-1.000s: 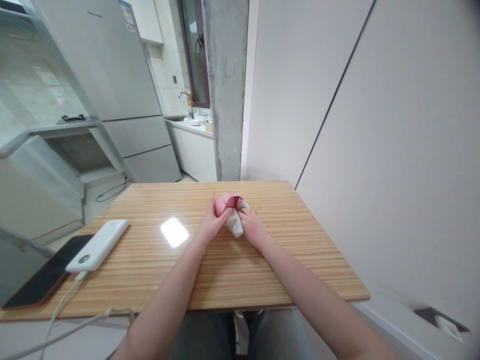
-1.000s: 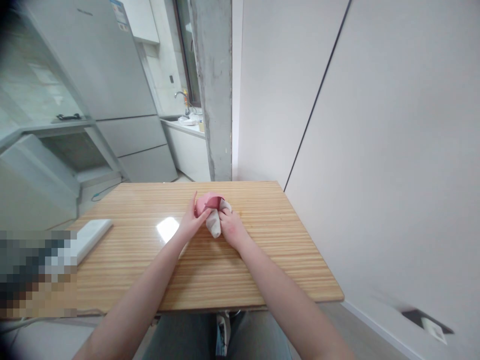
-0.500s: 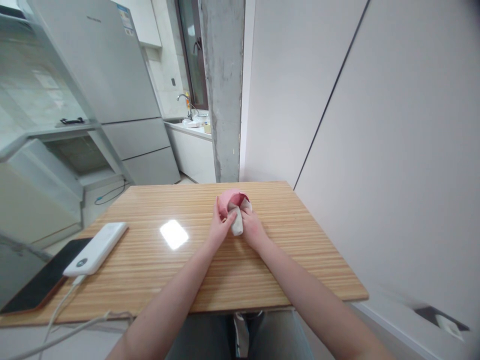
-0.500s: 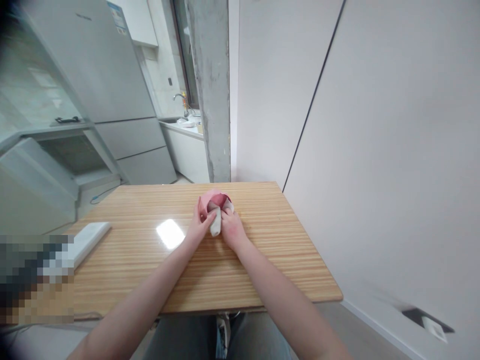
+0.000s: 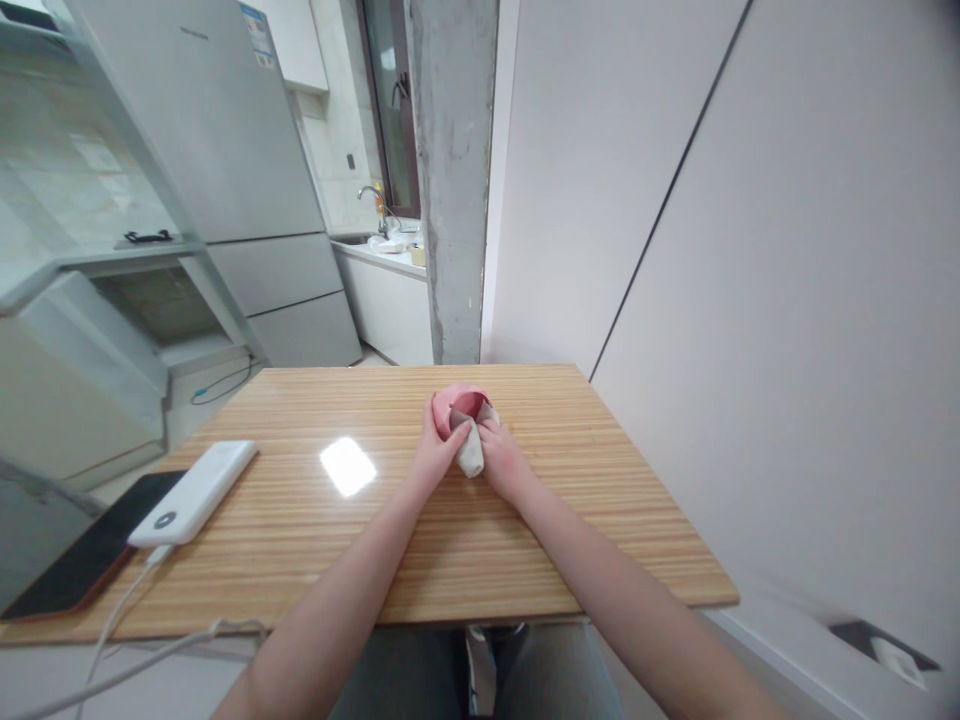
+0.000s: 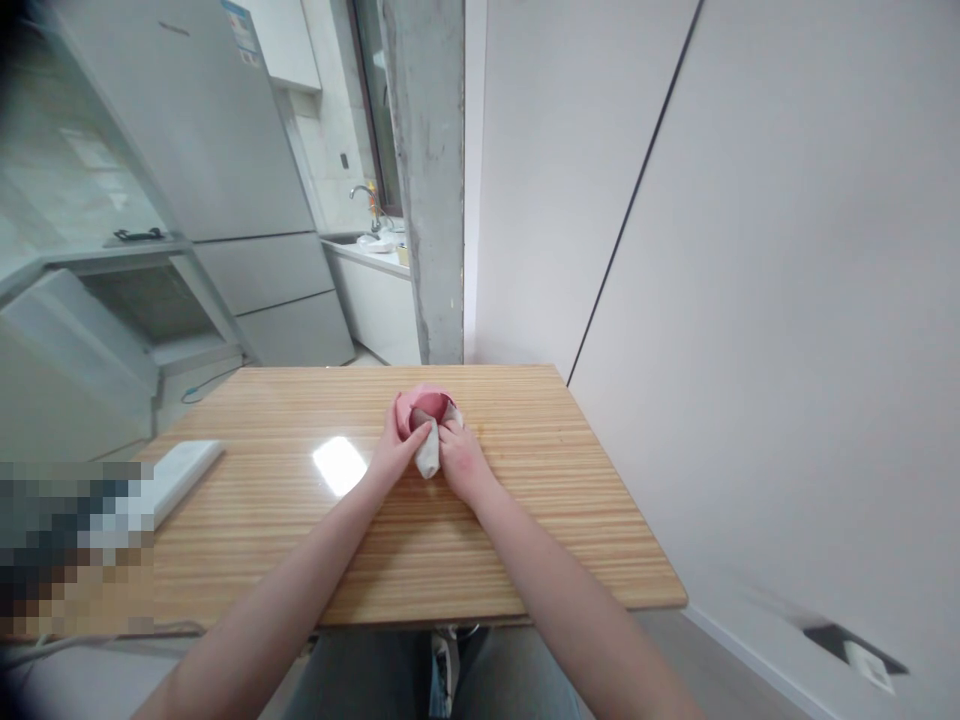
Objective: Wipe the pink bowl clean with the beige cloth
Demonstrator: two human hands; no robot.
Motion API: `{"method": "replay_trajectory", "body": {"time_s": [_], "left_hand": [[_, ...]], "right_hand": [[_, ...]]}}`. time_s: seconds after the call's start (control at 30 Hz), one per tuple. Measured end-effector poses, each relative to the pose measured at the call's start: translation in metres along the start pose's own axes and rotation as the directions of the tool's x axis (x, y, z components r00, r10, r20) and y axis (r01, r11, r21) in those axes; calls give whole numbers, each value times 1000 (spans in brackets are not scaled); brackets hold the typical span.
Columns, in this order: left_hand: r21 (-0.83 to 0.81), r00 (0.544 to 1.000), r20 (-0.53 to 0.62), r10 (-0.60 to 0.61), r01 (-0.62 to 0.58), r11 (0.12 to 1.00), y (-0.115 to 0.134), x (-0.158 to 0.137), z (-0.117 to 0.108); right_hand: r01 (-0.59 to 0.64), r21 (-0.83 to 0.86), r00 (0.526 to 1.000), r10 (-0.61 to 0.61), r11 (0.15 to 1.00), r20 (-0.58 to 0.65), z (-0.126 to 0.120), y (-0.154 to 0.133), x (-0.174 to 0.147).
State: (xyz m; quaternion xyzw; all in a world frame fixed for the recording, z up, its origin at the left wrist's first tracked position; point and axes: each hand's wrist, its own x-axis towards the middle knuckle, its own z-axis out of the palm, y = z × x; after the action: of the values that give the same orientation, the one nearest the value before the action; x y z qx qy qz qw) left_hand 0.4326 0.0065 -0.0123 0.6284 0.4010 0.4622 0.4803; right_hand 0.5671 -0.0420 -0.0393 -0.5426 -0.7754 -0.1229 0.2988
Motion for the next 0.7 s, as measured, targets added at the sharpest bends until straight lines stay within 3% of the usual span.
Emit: {"method": "replay_trajectory", "body": {"time_s": [0.13,0.23,0.43,0.63,0.7], "left_hand": [[82,999,-30,-19,21,996,2,8,-11],[53,998,14,-55,55,997,3,13,-18],[-69,999,-5,-49,49,996,-6,4,0],[56,997,7,-74,74,996,-1,12,-19],[23,997,26,-76,76,997,-1,11,-18]], "right_hand": [[64,-7,997,-63,998,51,-1,-1,2],[62,-76,995,-56,995,80,-3,0,2],[-18,-44,1000,19,999,23,-1,-2,-3],[105,-22,991,-103,994,83,-3,-1,1],[101,-30,993,-98,994,67,-3,2,1]]}}
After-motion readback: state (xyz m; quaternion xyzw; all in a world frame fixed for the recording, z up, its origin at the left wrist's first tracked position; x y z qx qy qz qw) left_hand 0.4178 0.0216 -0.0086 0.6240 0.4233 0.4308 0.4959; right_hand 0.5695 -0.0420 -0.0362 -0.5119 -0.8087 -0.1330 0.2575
